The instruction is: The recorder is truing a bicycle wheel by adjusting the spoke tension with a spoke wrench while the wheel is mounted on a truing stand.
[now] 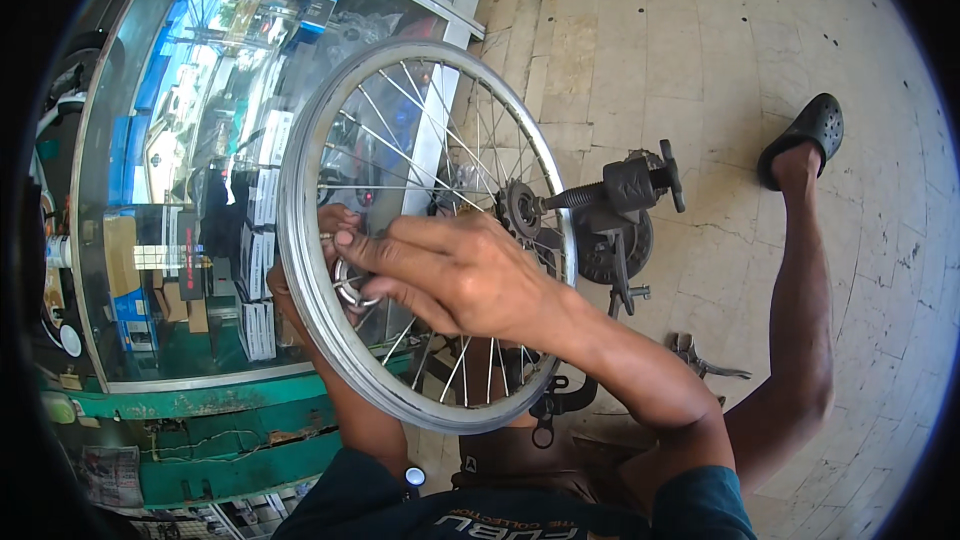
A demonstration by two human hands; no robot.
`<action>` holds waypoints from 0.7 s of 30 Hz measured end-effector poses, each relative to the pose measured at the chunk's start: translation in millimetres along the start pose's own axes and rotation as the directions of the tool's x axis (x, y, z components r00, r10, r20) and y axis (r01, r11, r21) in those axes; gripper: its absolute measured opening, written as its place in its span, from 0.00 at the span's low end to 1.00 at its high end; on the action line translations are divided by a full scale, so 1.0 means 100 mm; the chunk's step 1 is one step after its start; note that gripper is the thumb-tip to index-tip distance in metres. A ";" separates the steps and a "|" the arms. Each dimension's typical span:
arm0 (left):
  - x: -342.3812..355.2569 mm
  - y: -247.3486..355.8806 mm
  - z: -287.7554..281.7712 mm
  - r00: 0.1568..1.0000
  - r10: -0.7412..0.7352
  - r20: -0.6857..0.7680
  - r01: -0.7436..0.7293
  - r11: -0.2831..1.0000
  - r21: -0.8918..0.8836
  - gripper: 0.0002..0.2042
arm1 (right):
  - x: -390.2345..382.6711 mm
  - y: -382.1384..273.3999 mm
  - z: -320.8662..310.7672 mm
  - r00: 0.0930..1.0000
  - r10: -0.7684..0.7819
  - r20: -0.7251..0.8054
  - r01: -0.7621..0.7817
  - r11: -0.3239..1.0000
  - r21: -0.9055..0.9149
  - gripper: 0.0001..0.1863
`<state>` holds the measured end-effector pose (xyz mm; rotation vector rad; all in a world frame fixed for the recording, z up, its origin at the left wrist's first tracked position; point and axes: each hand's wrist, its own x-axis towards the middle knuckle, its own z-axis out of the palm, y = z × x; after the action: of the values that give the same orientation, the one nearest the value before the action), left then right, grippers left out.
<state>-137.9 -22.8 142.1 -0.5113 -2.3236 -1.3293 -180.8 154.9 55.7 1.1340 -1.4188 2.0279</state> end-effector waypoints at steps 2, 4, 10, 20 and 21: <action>-0.02 -0.04 0.04 0.995 0.098 0.012 -0.098 0.991 0.088 0.11 | -0.06 0.00 0.06 1.000 0.006 -0.011 -0.005 1.000 0.023 0.28; -0.05 -0.07 0.10 0.981 0.193 0.027 -0.194 0.965 0.173 0.11 | -0.09 0.02 0.10 1.000 0.012 -0.018 -0.011 0.999 0.047 0.29; -0.23 -0.04 0.37 0.943 -0.057 -0.328 0.051 0.998 -0.027 0.13 | 0.00 0.02 0.19 0.991 0.084 -0.105 -0.071 0.990 0.122 0.24; -0.24 0.08 0.25 0.978 -0.152 -0.145 0.127 0.977 -0.169 0.17 | 0.10 -0.13 0.21 0.925 0.180 -0.335 -0.210 0.976 -0.055 0.10; -0.27 0.10 0.21 0.963 -0.206 -0.173 0.187 0.975 -0.123 0.17 | 0.15 -0.17 0.14 0.920 0.319 -0.227 -0.322 0.946 0.025 0.09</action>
<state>-113.9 -2.4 125.3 -0.1805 -2.2046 -1.5283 -172.2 147.3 79.8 0.6648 -1.5749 2.2788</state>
